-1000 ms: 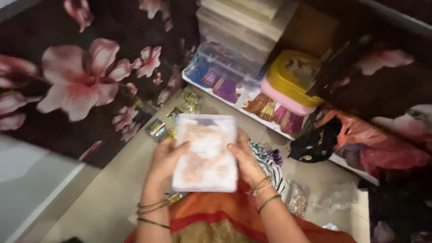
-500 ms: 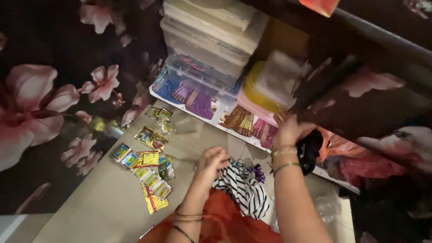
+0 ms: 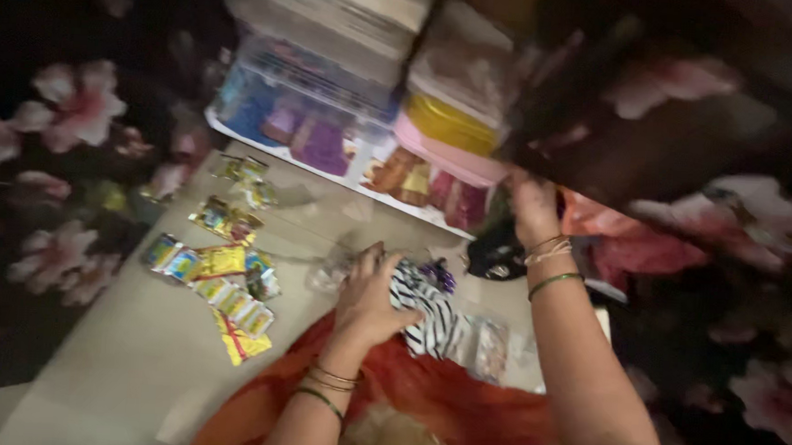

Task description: The person organizes items within a cabinet by removing containers, sorting through small packets, handling decorative floral accessories and clothing, and placing them back into the drawers and shelves.

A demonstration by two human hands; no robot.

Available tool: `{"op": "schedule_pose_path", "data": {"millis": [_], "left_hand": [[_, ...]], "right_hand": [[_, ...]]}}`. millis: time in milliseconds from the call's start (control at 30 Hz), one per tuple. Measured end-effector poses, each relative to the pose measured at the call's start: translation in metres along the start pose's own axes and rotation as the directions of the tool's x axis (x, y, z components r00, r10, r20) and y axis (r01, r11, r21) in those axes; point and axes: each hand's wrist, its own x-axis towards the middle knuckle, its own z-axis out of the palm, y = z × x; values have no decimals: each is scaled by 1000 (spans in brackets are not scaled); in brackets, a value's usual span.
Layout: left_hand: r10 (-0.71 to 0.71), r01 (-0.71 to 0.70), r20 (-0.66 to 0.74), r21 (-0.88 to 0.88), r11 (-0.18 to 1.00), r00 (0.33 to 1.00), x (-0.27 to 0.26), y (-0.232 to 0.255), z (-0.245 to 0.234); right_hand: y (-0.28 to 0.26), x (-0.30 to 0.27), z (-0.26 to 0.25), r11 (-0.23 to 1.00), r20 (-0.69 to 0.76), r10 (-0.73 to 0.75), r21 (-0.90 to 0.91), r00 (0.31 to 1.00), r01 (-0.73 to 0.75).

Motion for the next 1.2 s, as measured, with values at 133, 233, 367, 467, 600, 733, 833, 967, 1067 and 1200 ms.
{"op": "schedule_pose_path", "data": {"millis": [133,233,367,467,600,733,833,967,1067,1200], "left_hand": [[14,-14,3,453,891,1000,-7,16,24],[-99,95,-7,337,937,995,-7,1,23],[-238,240,-83,22,970,968,2,13,-16],[-234,182,-212,-240,954,949,-10,46,-71],[-162,209,159,-346,915,974,-65,95,-162],[297,175,695,-521,835,654,-114,122,-188],[427,280,717,-641,715,550,-111,104,-129],[-78,380,434,-671,637,897,-56,58,-36],[-385,672,553,-558,488,739,-40,29,-3],[-176,123,-50,-529,839,983,-25,-4,20]], "right_hand": [[-8,-86,-26,959,514,-57,-210,856,190],[17,-139,-43,391,496,273,-840,824,376],[89,-171,-57,10,385,455,-904,803,428],[114,-175,-57,107,463,442,-877,768,468],[109,-183,-40,179,171,356,-977,919,112],[73,-191,-37,258,205,312,-958,928,125],[30,-200,-40,529,271,323,-846,907,64],[-11,-221,-20,812,428,157,-569,890,130],[-28,-242,3,749,561,-176,-457,809,480],[-41,-251,32,617,615,-371,-396,695,680]]}}
